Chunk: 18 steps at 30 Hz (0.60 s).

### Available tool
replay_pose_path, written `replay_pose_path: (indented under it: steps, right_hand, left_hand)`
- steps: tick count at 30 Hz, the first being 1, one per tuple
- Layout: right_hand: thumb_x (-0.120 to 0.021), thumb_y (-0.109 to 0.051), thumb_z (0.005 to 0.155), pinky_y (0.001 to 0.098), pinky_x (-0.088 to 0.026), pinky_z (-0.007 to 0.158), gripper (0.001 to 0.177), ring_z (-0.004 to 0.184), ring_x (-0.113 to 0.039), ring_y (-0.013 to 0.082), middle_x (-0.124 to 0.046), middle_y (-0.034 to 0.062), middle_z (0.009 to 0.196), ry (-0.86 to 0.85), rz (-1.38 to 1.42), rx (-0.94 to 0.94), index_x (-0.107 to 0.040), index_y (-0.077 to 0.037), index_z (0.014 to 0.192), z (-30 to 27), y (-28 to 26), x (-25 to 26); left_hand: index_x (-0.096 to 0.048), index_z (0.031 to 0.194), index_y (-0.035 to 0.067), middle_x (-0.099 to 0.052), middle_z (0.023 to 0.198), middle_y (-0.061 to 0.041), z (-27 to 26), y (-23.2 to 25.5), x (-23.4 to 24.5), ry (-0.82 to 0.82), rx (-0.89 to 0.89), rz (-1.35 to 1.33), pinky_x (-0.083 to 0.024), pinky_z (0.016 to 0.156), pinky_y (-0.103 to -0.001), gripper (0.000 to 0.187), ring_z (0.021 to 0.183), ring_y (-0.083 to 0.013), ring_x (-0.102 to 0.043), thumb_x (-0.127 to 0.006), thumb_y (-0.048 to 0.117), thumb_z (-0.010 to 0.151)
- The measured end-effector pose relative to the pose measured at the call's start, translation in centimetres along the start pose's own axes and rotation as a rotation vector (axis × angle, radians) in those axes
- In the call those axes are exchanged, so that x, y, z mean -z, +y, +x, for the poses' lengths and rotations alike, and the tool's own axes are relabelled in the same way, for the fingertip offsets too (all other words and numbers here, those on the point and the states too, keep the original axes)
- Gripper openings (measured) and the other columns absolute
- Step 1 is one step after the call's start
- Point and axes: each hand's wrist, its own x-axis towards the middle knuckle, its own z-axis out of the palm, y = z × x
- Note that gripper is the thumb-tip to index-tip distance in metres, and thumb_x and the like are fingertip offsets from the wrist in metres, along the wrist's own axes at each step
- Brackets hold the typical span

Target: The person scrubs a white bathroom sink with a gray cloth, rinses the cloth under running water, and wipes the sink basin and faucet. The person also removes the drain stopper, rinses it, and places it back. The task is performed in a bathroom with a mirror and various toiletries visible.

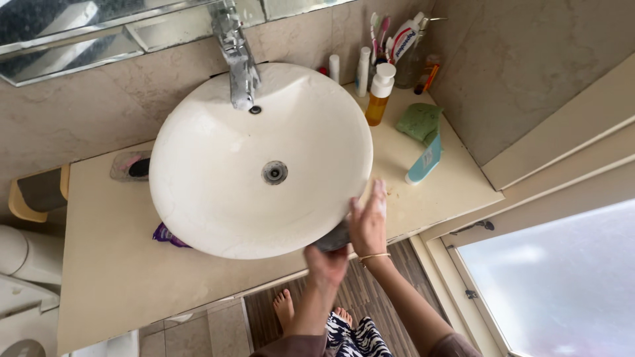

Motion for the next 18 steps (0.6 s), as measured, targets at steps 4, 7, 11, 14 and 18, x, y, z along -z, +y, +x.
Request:
replay_pose_path:
  steps: [4,7,11,14,18]
  right_hand:
    - [-0.045,-0.055,0.099,0.0523,-0.037,0.11,0.071,0.13,-0.046,0.0419,-0.048,0.0285,0.143,-0.187,1.015,-1.063,-0.045,0.006,0.137,-0.8,3.9,1.1]
    - [-0.048,-0.037,0.099,0.058,-0.045,0.106,0.045,0.117,-0.056,0.0392,-0.06,0.0238,0.128,-0.302,1.369,-1.167,-0.058,0.002,0.119,-2.1,8.0,0.8]
    - [-0.048,-0.031,0.105,0.066,-0.054,0.1,0.028,0.11,-0.061,0.0411,-0.061,0.024,0.112,-0.104,1.347,-1.075,-0.053,-0.004,0.101,-3.4,13.0,-2.3]
    - [-0.043,-0.029,0.097,0.0546,-0.057,0.097,0.035,0.108,-0.067,0.0357,-0.069,0.0252,0.113,-0.128,1.312,-0.667,-0.062,-0.002,0.107,-0.3,14.0,-4.9]
    - [-0.043,-0.043,0.107,0.0462,-0.05,0.1,0.042,0.109,-0.061,0.0293,-0.064,0.0121,0.121,-0.035,1.529,-0.908,-0.063,-0.009,0.123,5.4,9.9,-6.4]
  left_hand:
    - [-0.051,0.141,0.008,-0.058,0.135,-0.011,0.0,-3.7,-1.3,0.109,0.053,0.235,-0.048,0.11,-0.043,0.047,0.124,-0.025,-0.057,-0.045,0.036,0.103]
    - [-0.047,0.145,0.005,-0.058,0.142,-0.009,-0.2,-3.5,-2.5,0.146,0.017,0.524,-0.046,0.109,-0.039,0.054,0.126,-0.0202,-0.058,-0.041,0.041,0.104]
    - [-0.049,0.144,0.008,-0.061,0.137,-0.008,-3.1,-1.1,-2.9,0.188,-0.025,1.137,-0.045,0.103,-0.035,0.049,0.121,-0.0169,-0.061,-0.043,0.037,0.105]
    - [-0.062,0.132,0.009,-0.071,0.112,-0.012,-5.7,0.8,-3.7,0.027,-0.098,1.657,-0.052,0.089,-0.036,0.041,0.097,-0.0221,-0.067,-0.049,0.035,0.103]
    - [-0.069,0.116,0.006,-0.072,0.1,-0.01,-5.6,3.4,-6.6,-0.348,-0.561,1.995,-0.056,0.077,-0.036,0.027,0.083,-0.0204,-0.067,-0.057,0.025,0.102]
